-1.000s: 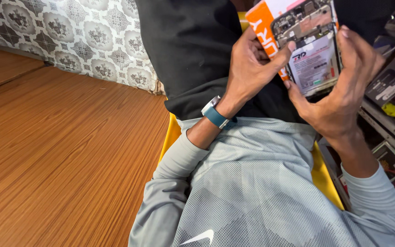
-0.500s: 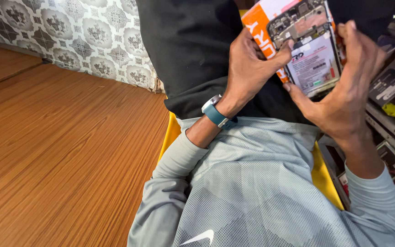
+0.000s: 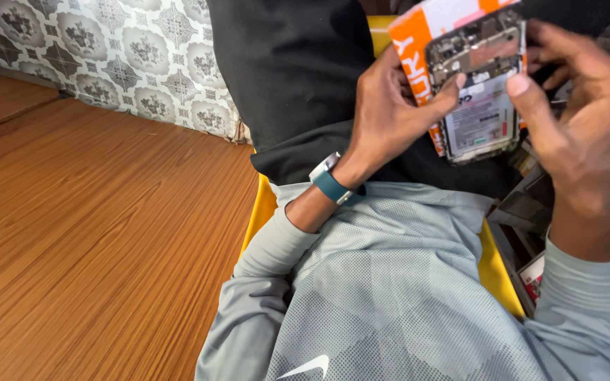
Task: The person sits with a disassembled smartphone on their lap, using a metal tool to pry and adjust internal components. They then place the phone into a protective box and connect a charging cable to the device.
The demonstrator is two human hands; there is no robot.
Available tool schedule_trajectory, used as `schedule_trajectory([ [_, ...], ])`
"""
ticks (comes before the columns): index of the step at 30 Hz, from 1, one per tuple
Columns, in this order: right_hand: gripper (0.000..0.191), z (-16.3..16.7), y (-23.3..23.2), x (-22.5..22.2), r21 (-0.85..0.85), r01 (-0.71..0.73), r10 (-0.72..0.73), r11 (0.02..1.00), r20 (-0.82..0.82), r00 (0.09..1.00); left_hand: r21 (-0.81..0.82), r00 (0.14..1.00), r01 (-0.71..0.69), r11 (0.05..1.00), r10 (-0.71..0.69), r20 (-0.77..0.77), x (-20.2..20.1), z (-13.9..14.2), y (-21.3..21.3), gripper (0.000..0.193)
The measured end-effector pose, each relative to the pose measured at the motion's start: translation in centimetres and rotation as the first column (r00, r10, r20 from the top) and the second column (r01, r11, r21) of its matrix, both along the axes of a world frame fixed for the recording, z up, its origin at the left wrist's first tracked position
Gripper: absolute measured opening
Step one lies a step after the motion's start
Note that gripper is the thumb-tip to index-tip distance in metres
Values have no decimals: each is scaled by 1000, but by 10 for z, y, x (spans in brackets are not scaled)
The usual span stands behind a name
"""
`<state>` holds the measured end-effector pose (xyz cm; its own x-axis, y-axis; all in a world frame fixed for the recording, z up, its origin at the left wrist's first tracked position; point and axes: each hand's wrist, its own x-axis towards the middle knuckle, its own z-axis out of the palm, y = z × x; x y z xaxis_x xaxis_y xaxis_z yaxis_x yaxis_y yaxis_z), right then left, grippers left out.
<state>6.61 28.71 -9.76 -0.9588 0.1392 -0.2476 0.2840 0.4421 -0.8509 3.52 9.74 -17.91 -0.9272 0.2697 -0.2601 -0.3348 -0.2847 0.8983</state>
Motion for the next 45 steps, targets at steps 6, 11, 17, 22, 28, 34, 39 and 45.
schedule_trajectory([
  [6,21,0,-5,-6,-83,85,-79,993,70,994,-136,1000,24,990,-24,-4,1,16,1,43],
  [11,16,-2,-9,-9,37,1,-2,999,49,999,-179,999,29,983,-24,29,0,17,0,44],
  [17,31,4,-8,-14,-86,50,-45,995,58,997,-74,998,-65,995,67,23,1,12,8,57],
  [22,22,5,-8,-14,-123,67,-58,990,79,995,-117,995,-91,989,94,20,0,12,15,61],
  [28,18,6,-18,-17,-7,77,-77,997,68,995,-301,998,-53,952,59,13,-2,23,11,72],
  [34,12,11,-23,-24,-191,117,-105,975,72,992,-291,998,-57,955,64,14,-2,28,12,70],
  [39,11,20,-27,-30,-64,69,-65,996,66,996,-205,996,-84,975,84,-7,-1,25,13,66],
  [45,11,9,-31,-28,-90,105,-96,990,93,991,-405,999,-7,914,27,44,-1,20,8,68],
])
